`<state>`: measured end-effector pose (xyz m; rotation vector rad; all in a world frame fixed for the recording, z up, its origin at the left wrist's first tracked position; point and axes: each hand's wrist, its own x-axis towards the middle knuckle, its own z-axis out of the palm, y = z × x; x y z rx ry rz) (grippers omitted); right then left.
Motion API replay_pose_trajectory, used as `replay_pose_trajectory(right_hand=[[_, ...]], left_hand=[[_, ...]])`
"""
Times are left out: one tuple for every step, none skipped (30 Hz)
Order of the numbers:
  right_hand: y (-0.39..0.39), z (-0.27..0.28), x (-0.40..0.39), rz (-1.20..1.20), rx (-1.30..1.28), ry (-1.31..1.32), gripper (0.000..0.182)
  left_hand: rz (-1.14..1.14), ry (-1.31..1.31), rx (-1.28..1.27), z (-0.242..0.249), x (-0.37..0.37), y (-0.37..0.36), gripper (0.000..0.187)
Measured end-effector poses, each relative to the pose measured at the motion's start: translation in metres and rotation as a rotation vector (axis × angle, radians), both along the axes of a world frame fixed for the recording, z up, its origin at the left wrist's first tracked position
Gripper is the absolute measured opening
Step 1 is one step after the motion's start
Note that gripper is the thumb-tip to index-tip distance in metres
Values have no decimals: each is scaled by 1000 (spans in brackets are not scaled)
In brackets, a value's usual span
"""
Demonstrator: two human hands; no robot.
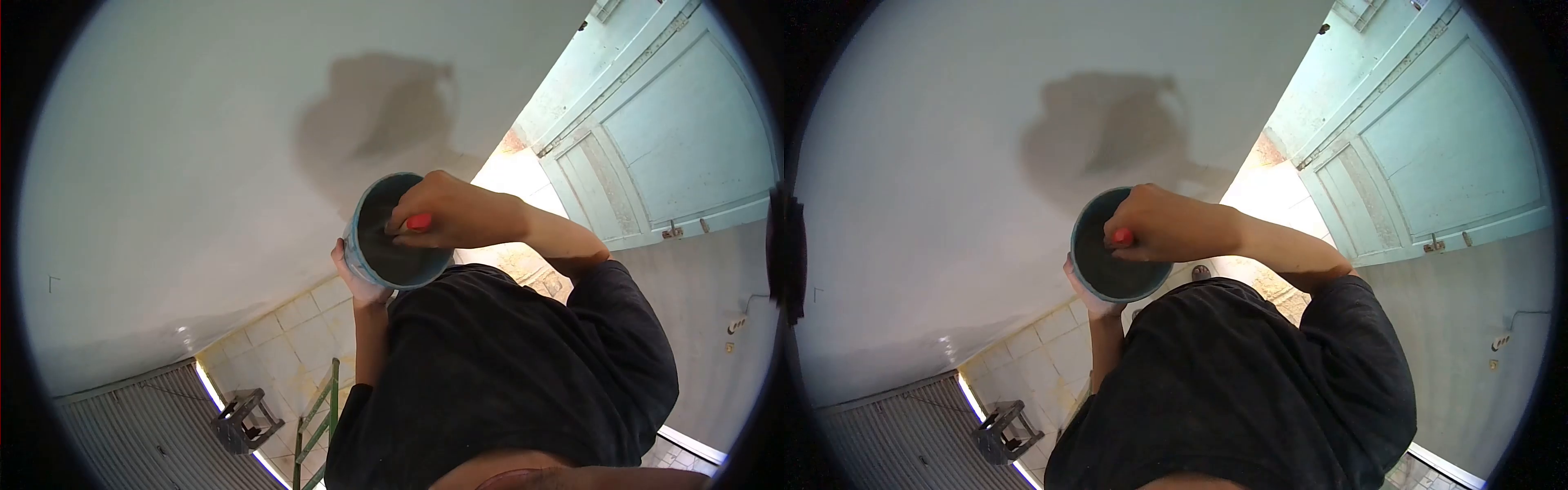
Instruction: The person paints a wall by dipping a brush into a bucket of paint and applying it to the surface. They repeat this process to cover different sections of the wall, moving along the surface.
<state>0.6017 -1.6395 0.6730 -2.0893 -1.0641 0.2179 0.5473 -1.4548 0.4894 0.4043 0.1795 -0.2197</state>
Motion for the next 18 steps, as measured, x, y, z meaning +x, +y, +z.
replay_pose_trajectory(right_hand=[[5, -6, 3, 35, -41, -11, 15], [8, -12, 5, 70, -81, -23, 15], [12, -20, 7, 76, -82, -21, 15], [16, -29, 8, 70, -48, -21, 11], [18, -32, 8, 62, -15, -21, 13], [18, -33, 10, 67, -16, -18, 13], [17, -32, 12, 86, -61, -15, 11], [18, -30, 12, 103, -106, -11, 15], [16, -25, 12, 104, -105, -9, 15], [13, -18, 12, 71, -31, 127, 15], [10, -11, 11, 38, 42, 262, 16], [8, -8, 12, 39, 41, 261, 16], [5, -6, 12, 9, 122, 259, 17], [1, -4, 13, -21, 203, 256, 18], [-1, -2, 13, -24, 201, 255, 18], [-4, 0, 12, -39, 169, 266, 18], [-6, 1, 11, -53, 137, 277, 17], [-7, -3, 10, -56, 140, 276, 17]], left_hand=[[7, 4, -1, 0, -1, 1, 75], [-3, -14, 2, 3, -3, 0, 71], [-13, -31, 4, 6, -4, 0, 67], [-8, -28, 3, 8, -3, 1, 67], [-8, -19, 3, 9, -3, 1, 67], [-9, -10, 3, 10, -3, 1, 66], [-5, -8, 2, 7, -3, 3, 66], [-32, -56, -20, 2, -3, 7, 67], [-59, -106, -40, -3, -2, 8, 67], [-58, -105, -41, -8, -1, 9, 67], [-50, -82, -56, -9, 0, 9, 71], [-42, -60, -72, -10, 2, 9, 75], [-43, -62, -73, -9, 1, 9, 75], [-27, -41, -36, -1, 1, 8, 72], [-13, -20, 2, 3, 0, 7, 69], [-16, -21, 1, 3, 1, 6, 69], [-25, -10, -17, 2, 2, 6, 69], [-34, 2, -34, 1, 2, 6, 69]])
